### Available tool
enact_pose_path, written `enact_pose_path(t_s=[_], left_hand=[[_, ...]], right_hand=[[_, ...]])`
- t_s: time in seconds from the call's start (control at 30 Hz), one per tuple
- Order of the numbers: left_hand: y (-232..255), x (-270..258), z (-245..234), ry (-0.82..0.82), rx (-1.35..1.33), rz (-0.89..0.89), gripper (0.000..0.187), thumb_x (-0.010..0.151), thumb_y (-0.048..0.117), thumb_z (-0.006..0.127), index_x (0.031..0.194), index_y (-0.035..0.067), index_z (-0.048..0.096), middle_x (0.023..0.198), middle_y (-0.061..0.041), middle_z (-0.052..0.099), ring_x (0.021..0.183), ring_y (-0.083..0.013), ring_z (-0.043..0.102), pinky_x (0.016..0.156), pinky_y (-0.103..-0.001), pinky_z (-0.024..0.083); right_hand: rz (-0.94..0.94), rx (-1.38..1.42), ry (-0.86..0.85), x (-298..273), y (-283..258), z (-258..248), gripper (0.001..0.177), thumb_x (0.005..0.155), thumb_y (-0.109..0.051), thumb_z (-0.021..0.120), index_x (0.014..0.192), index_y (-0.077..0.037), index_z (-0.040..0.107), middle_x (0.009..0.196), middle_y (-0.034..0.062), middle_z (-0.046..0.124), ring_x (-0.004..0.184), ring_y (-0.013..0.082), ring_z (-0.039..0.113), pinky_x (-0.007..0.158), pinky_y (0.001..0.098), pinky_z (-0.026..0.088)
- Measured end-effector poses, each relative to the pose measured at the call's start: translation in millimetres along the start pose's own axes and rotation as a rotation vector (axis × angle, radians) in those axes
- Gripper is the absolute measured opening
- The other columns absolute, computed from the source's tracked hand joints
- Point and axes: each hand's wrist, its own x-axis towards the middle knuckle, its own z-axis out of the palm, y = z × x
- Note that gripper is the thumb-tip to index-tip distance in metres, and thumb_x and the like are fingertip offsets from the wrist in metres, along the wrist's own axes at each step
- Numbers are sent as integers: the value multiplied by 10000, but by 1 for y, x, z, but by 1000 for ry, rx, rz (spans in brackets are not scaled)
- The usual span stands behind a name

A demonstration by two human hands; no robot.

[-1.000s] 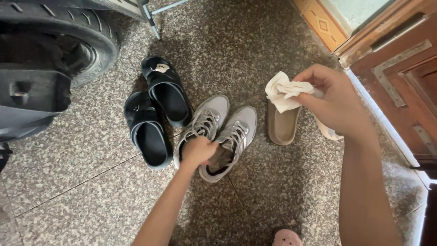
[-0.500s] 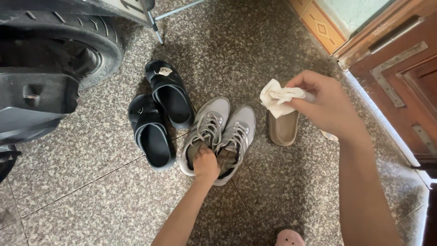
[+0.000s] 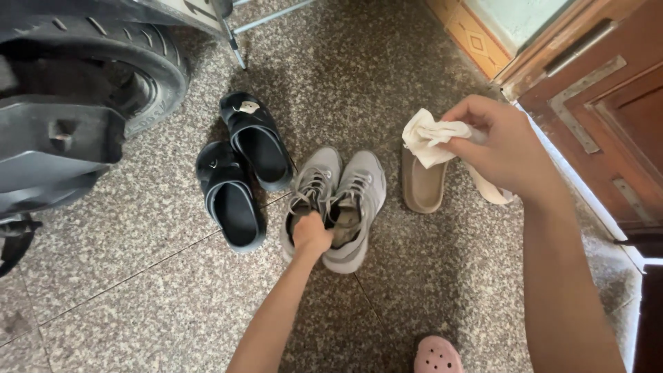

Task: Wiping shoes with a tissue and organizing them on a shoe rack

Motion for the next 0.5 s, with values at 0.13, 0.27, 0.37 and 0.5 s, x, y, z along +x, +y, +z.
enact_pose_path(t_s=[0.13, 0.27, 0.37, 0.5], left_hand=[[15, -4, -23, 9, -99, 40, 541, 741, 389, 858, 1060, -16, 694, 1104, -259, 704, 1068, -410, 679, 918, -474, 553], [43, -12, -63, 106, -385, 72, 503, 727, 352, 820, 1069, -5, 726, 1055, -264, 726, 1023, -413, 699, 891, -464, 555], [67, -21, -106, 233, -512, 171, 461, 711, 307, 800, 1055, 7, 740, 1011, -249, 745, 994, -399, 719, 872, -449, 561], [91, -31, -169, 399, -525, 333, 431, 723, 280, 805, 1028, -11, 715, 970, -240, 748, 951, -388, 736, 830, -432, 574]], right_hand=[[-38, 17, 31, -4, 1, -4, 221, 848, -108, 764, 1054, -51, 708, 969, 46, 733, 904, 116, 679, 792, 301, 529], [-63, -6, 95, -7, -3, -11, 218, 883, -130, 766, 1068, -41, 696, 967, 42, 726, 891, 109, 671, 783, 300, 527], [-91, 54, 128, -7, 0, -15, 215, 911, -163, 784, 1057, -34, 692, 954, 38, 719, 875, 106, 655, 774, 296, 525], [-37, 5, 150, -4, -7, -19, 234, 877, -174, 817, 1043, -32, 732, 877, 33, 713, 810, 115, 658, 741, 295, 516]])
